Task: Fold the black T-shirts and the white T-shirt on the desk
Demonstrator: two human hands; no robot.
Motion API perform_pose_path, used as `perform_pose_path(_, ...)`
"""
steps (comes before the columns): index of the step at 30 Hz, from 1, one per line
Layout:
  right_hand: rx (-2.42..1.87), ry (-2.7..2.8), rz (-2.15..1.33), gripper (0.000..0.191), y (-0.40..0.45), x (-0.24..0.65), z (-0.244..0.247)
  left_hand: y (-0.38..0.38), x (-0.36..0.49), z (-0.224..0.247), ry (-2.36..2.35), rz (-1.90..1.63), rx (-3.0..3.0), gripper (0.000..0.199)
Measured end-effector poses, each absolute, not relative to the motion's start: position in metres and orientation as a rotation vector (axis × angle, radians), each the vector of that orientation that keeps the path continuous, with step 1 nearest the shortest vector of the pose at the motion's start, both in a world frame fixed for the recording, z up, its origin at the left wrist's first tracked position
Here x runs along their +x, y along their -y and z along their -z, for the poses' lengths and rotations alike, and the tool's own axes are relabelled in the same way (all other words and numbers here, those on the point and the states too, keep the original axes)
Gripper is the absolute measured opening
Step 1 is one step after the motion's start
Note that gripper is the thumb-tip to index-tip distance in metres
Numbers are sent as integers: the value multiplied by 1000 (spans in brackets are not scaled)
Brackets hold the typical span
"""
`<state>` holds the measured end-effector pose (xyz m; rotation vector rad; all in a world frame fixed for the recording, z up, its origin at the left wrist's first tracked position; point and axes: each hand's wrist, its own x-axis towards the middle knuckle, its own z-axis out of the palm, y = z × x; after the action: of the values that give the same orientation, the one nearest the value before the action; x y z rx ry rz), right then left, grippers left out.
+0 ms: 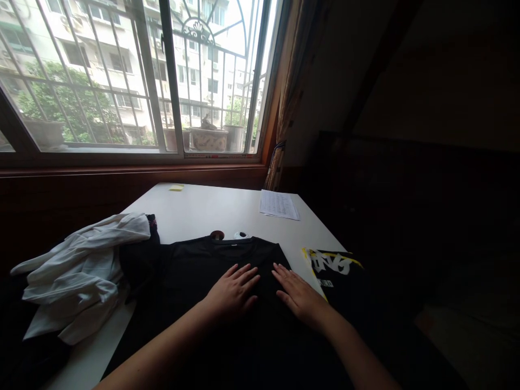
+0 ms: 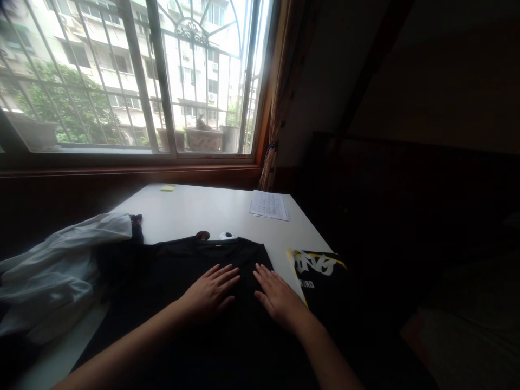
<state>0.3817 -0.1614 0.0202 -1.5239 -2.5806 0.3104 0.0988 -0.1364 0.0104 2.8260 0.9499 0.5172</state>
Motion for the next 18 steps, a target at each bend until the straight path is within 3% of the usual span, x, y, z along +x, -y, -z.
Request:
perform_pose_path(6, -1768, 2476, -99, 59, 147, 380, -17, 134, 100, -5, -939, -519, 2822, 57)
perform_pose_path(12, -1731, 2446, -40, 60, 114, 355, -15, 134, 100, -5, -923, -513, 2807, 58)
perform_pose_path(18, -1926, 2299, 21, 69, 96, 343, 0, 136, 98, -9, -919, -527, 2797, 60)
